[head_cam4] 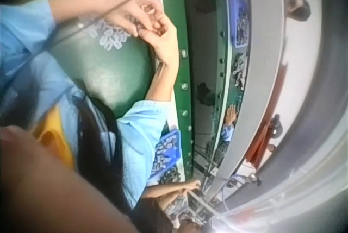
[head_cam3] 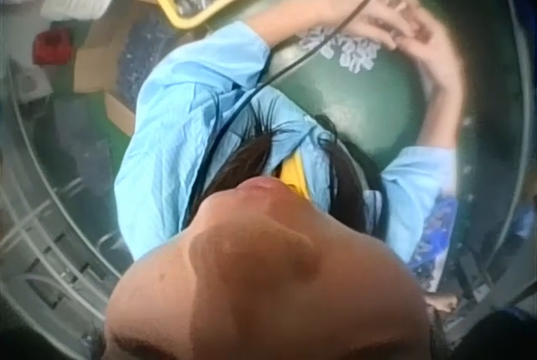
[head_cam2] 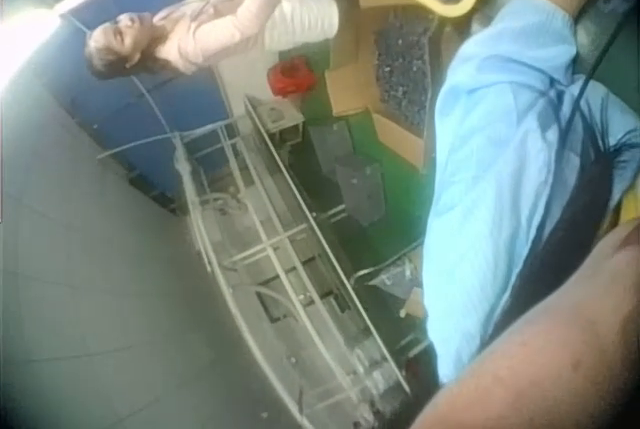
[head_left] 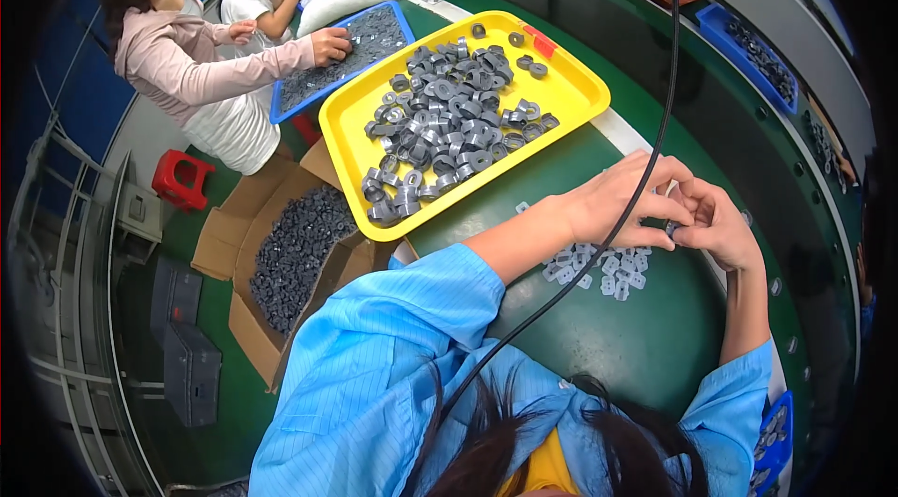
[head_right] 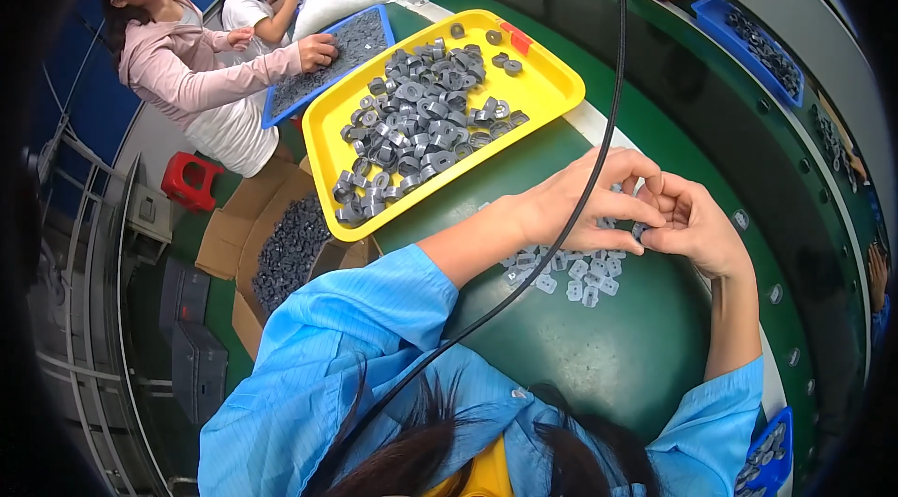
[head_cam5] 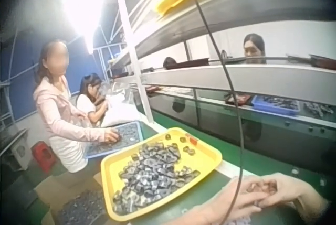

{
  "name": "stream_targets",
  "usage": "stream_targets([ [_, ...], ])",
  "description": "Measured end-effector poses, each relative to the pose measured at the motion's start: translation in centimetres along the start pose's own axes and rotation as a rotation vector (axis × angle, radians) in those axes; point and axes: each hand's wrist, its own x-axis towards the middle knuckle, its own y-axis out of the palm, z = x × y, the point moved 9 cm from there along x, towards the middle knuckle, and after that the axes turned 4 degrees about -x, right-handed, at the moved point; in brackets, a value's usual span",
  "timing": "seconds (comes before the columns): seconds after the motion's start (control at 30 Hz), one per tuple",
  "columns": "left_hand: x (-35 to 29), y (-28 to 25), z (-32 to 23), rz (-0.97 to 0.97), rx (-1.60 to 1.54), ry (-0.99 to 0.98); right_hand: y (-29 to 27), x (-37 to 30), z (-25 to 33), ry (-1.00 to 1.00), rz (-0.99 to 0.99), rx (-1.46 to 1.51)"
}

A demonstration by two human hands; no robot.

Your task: The person assembles small plastic parts and metal components by hand on a factory assembly line.

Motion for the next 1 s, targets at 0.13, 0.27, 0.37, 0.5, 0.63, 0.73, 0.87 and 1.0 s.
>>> stream_targets([
  [0.13,0.1,-0.6,-0.8,-0.108,0.135,0.089,-0.5,0.1,0.0,-0.066,-0.054,-0.027],
  [0.27,0.0,-0.6,-1.4,-0.219,0.271,0.076,0.0,0.9,-0.7,-0.102,0.003,0.209],
  [0.37,0.1,-1.4,-0.7,-0.184,0.395,0.014,-2.9,2.3,-1.9,-0.096,-0.16,0.179],
  [0.5,0.7,-7.1,5.9,-0.264,0.737,-0.415,-15.6,-0.8,-6.5,-0.246,-0.791,-0.429],
  [0.63,-3.6,-15.6,17.1,0.061,0.908,-1.191,-13.6,-1.5,-3.5,-0.315,-0.99,-0.734],
  [0.73,-6.6,-17.0,20.3,0.183,0.799,-1.424,-9.2,-0.5,-2.1,-0.447,-0.851,-0.666],
  [0.87,-7.8,-16.0,23.4,0.15,0.891,-1.193,-5.0,-0.4,0.4,-0.591,-0.776,-0.813],
  [1.0,-7.5,-15.3,23.8,0.125,0.969,-1.099,-5.2,0.5,-1.2,-0.481,-0.714,-0.679],
])
